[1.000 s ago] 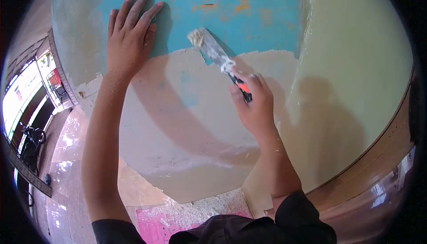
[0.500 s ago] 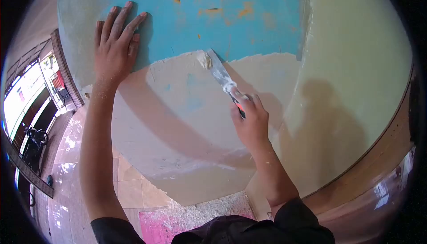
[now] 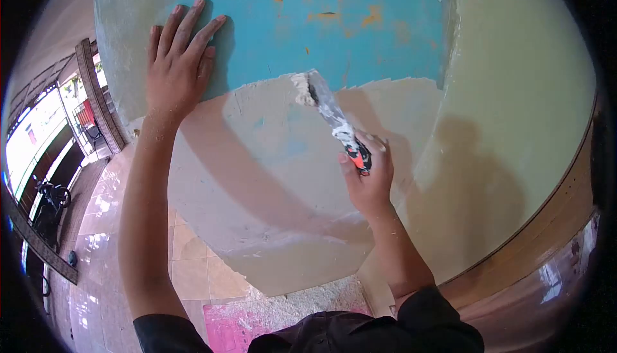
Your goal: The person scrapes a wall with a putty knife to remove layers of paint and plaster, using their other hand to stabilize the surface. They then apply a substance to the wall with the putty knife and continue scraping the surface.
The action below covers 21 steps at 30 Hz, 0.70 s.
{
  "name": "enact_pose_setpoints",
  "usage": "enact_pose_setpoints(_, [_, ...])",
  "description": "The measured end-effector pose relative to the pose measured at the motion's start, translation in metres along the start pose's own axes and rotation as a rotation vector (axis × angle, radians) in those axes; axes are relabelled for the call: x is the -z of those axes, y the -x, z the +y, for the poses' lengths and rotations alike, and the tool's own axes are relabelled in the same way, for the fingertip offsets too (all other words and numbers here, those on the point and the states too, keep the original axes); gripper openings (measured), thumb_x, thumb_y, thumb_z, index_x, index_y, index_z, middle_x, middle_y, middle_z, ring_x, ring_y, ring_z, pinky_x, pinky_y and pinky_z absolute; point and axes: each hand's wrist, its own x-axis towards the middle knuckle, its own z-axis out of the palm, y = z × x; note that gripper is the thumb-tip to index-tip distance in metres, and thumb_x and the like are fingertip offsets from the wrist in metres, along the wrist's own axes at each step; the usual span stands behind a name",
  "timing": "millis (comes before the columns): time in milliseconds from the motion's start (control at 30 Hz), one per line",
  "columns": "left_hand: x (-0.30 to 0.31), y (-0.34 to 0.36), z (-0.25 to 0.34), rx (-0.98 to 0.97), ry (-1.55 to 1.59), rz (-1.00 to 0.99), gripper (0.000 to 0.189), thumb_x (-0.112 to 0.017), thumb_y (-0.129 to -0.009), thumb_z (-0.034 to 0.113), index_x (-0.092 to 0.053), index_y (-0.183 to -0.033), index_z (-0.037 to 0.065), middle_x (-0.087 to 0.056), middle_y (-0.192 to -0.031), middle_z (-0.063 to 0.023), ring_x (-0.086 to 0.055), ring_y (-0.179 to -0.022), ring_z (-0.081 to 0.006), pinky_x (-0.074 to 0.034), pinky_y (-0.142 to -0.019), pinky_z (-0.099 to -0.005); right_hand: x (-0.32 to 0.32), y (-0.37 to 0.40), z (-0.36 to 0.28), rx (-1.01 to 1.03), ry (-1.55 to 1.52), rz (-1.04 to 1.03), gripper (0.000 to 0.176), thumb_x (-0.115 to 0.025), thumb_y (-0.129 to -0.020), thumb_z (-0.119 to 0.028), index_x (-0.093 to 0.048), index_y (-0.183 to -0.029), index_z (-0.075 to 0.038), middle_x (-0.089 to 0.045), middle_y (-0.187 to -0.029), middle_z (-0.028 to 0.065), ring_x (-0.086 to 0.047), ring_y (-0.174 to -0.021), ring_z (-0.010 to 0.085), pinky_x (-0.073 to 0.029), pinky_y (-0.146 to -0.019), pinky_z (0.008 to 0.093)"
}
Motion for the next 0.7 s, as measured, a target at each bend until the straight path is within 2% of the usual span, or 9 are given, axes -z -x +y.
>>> enact_pose_setpoints(200, [-0.002,0.001,0.001,0.012,0.0,0.011,0.044,-0.049,-0.103,0.031,-0.048,-0.147,0.04,-0.038,-0.16,0.0063,-0.031,-0.15,-0.0246,-0.018,-0.125,-0.0522,-0.008,-0.003,0.009,0.067,0.086,0.086,0.046,-0.074,-0.087,-0.008,-0.052,-0.128,-0.009,-0.063,-0.114,0.0156,-0.061,-0.1,0.0359,-0.052,-0.081,0.0459])
enact_pose_setpoints(267, [-0.003,0.001,0.0,0.005,0.007,0.016,0.045,-0.049,-0.103,0.031,-0.049,-0.147,0.04,-0.038,-0.16,0.006,-0.031,-0.15,-0.0247,-0.018,-0.125,-0.0526,-0.011,-0.017,0.005,0.104,0.041,0.2,0.047,-0.073,-0.087,-0.009,-0.052,-0.13,-0.009,-0.063,-0.111,0.0156,-0.062,-0.099,0.0352,-0.052,-0.081,0.0455])
enact_pose_setpoints(300, [-0.003,0.001,0.0,0.001,0.012,0.023,0.045,-0.049,-0.103,0.03,-0.049,-0.146,0.04,-0.038,-0.16,0.0058,-0.032,-0.15,-0.0247,-0.018,-0.125,-0.0529,-0.005,-0.026,-0.005,0.044,0.16,0.08,0.048,-0.071,-0.089,-0.01,-0.052,-0.133,-0.01,-0.063,-0.111,0.0142,-0.062,-0.095,0.0338,-0.052,-0.078,0.0455])
enact_pose_setpoints(333, [-0.003,0.001,-0.001,0.0,0.013,0.024,0.045,-0.049,-0.103,0.03,-0.049,-0.146,0.04,-0.038,-0.16,0.0058,-0.032,-0.15,-0.0247,-0.018,-0.125,-0.0529,-0.007,-0.026,-0.005,0.043,0.161,0.081,0.048,-0.071,-0.089,-0.01,-0.052,-0.133,-0.01,-0.063,-0.111,0.0142,-0.062,-0.095,0.0338,-0.052,-0.078,0.0455])
enact_pose_setpoints(400, [-0.001,0.001,0.0,0.001,0.008,0.016,0.045,-0.05,-0.102,0.03,-0.049,-0.146,0.04,-0.038,-0.16,0.0052,-0.032,-0.15,-0.0251,-0.019,-0.125,-0.0536,-0.013,-0.025,-0.004,-0.109,0.29,-0.219,0.048,-0.068,-0.09,-0.009,-0.054,-0.135,-0.013,-0.064,-0.106,0.0119,-0.062,-0.092,0.0319,-0.052,-0.075,0.0457])
enact_pose_setpoints(533, [0.001,0.002,0.001,0.017,-0.001,-0.038,0.044,-0.045,-0.105,0.034,-0.046,-0.149,0.038,-0.032,-0.163,0.005,-0.026,-0.152,-0.0242,-0.013,-0.126,-0.0519,-0.014,-0.024,-0.008,0.071,0.258,-0.023,0.047,-0.069,-0.088,-0.009,-0.057,-0.133,-0.013,-0.063,-0.098,0.0093,-0.062,-0.091,0.0305,-0.052,-0.074,0.0459])
enact_pose_setpoints(567, [0.001,0.001,0.001,0.015,0.009,-0.014,0.045,-0.048,-0.103,0.032,-0.048,-0.148,0.038,-0.035,-0.162,0.005,-0.029,-0.151,-0.025,-0.017,-0.125,-0.0532,-0.015,-0.024,-0.008,0.073,0.256,-0.022,0.047,-0.069,-0.088,-0.009,-0.057,-0.133,-0.013,-0.063,-0.098,0.0093,-0.062,-0.091,0.0305,-0.052,-0.074,0.0459])
enact_pose_setpoints(633, [0.001,0.002,0.001,0.012,0.022,0.008,0.046,-0.052,-0.101,0.03,-0.049,-0.146,0.039,-0.038,-0.161,0.0051,-0.032,-0.149,-0.0257,-0.021,-0.124,-0.0544,-0.014,-0.022,-0.005,-0.103,0.315,-0.168,0.044,-0.069,-0.088,-0.009,-0.059,-0.131,-0.013,-0.065,-0.101,0.0087,-0.062,-0.093,0.0301,-0.052,-0.074,0.0451])
enact_pose_setpoints(700, [0.0,0.002,0.001,0.011,0.007,0.007,0.047,-0.052,-0.101,0.029,-0.049,-0.146,0.039,-0.038,-0.16,0.0047,-0.032,-0.149,-0.026,-0.021,-0.123,-0.0548,-0.008,-0.023,-0.009,-0.05,0.306,-0.1,0.044,-0.069,-0.089,-0.009,-0.059,-0.131,-0.014,-0.065,-0.102,0.0088,-0.062,-0.093,0.0301,-0.052,-0.074,0.0446])
